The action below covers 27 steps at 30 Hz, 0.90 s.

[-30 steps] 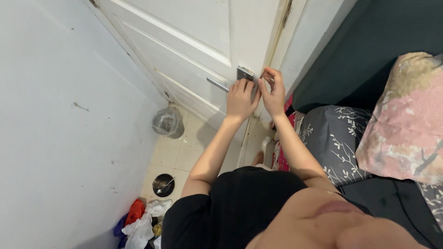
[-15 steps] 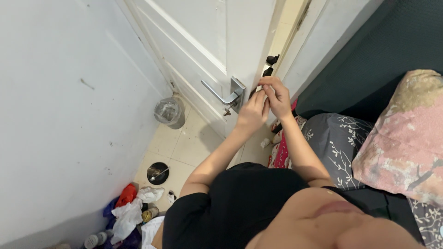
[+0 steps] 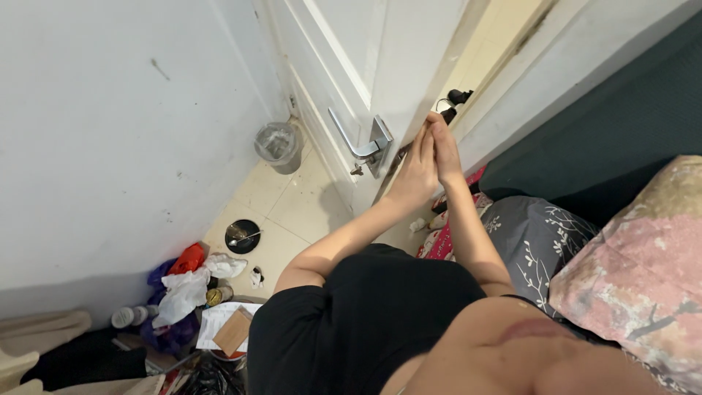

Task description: The person connects a laptop charger to a laptop and plugs the charger into a wall socket. They then open and close the door multiple times while handling the charger and laptop.

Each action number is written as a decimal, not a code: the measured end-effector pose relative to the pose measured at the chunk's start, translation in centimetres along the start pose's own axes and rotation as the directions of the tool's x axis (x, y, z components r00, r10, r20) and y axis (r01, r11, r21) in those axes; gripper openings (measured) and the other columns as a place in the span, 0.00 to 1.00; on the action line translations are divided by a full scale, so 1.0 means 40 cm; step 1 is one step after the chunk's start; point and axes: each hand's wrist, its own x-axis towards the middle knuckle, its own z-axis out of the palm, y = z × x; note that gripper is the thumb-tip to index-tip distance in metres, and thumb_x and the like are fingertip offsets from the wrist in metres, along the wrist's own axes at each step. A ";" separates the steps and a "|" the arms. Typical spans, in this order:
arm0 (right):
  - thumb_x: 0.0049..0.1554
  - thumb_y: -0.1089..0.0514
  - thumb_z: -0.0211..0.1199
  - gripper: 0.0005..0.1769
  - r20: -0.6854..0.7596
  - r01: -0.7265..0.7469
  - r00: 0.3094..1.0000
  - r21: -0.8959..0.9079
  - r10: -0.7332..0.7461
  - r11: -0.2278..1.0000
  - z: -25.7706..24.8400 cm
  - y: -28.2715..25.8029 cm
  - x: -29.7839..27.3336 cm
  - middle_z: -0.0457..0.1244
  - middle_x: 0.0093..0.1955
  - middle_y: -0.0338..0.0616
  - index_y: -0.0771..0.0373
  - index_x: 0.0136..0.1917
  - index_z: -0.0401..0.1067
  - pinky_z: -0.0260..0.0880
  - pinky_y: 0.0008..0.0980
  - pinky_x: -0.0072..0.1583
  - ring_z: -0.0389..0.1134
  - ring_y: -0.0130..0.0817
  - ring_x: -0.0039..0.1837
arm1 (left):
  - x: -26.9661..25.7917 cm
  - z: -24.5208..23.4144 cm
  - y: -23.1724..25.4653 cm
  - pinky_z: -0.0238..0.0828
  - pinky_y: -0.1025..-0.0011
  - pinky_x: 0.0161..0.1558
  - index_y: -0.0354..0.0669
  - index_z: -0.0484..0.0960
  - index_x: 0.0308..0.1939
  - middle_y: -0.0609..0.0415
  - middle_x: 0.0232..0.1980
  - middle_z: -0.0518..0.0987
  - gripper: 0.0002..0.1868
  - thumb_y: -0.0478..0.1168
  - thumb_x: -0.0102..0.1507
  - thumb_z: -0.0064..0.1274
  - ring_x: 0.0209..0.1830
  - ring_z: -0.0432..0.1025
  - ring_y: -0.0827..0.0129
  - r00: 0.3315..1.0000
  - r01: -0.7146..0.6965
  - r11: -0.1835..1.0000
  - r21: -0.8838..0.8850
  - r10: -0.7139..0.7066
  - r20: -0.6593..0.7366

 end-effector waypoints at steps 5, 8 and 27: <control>0.73 0.41 0.44 0.29 0.074 0.017 0.997 0.041 -0.020 0.999 0.037 0.013 0.005 0.63 0.63 0.45 0.67 0.70 0.64 0.63 0.30 0.69 0.63 0.31 0.65 | -0.014 -0.042 0.006 0.49 0.49 0.79 0.11 0.47 0.73 0.14 0.75 0.54 0.34 0.28 0.67 0.40 0.78 0.52 0.26 0.984 0.178 0.961 -0.213 -0.179 0.013; 0.73 0.43 0.44 0.28 0.100 0.052 0.994 -0.021 -0.050 0.998 0.062 -0.003 0.001 0.63 0.64 0.45 0.68 0.72 0.63 0.61 0.29 0.70 0.62 0.31 0.66 | -0.034 -0.072 0.009 0.53 0.50 0.78 0.14 0.49 0.75 0.15 0.75 0.56 0.32 0.30 0.70 0.40 0.78 0.55 0.28 0.965 0.255 0.918 -0.304 -0.261 0.023; 0.70 0.60 0.50 0.22 0.541 0.196 0.839 -0.197 -0.060 0.960 0.155 -0.084 0.212 0.62 0.72 0.49 0.67 0.74 0.62 0.64 0.34 0.70 0.63 0.36 0.72 | 0.010 -0.095 -0.130 0.51 0.50 0.76 0.23 0.47 0.77 0.18 0.78 0.50 0.36 0.29 0.67 0.42 0.79 0.49 0.28 0.793 0.584 0.805 -0.103 -0.593 -0.139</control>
